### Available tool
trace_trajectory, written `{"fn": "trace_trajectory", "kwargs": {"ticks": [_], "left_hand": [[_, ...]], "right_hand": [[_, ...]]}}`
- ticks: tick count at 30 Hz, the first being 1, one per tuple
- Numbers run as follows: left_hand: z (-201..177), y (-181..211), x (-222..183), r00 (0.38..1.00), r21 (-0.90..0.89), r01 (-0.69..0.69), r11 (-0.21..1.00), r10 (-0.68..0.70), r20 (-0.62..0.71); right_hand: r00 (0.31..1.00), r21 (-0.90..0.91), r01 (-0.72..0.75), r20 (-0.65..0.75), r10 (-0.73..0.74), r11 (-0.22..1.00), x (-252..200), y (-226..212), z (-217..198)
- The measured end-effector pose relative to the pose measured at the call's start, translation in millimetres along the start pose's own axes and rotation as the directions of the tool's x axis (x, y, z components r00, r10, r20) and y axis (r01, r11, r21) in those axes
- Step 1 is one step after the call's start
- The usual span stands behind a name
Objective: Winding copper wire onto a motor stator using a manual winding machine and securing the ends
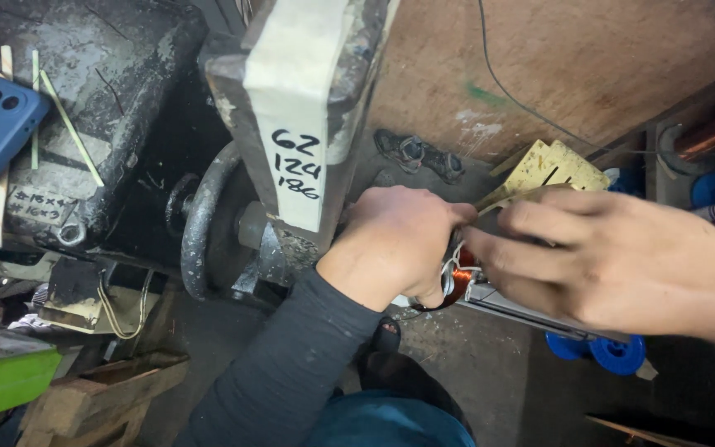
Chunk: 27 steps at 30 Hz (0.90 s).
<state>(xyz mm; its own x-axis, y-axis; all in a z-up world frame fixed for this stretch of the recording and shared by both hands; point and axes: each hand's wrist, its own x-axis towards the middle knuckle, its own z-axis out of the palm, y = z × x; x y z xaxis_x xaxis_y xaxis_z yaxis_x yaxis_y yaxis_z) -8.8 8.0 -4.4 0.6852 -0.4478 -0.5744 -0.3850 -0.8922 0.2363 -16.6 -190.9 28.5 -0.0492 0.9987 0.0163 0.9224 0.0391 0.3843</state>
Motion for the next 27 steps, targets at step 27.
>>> {"fn": "trace_trajectory", "kwargs": {"ticks": [27], "left_hand": [[-1,1,-2,1.000,-0.025,0.001,1.000,-0.001,-0.007]], "right_hand": [[0.956,-0.002,-0.263,0.133,0.261,0.965,5,-20,27]]}}
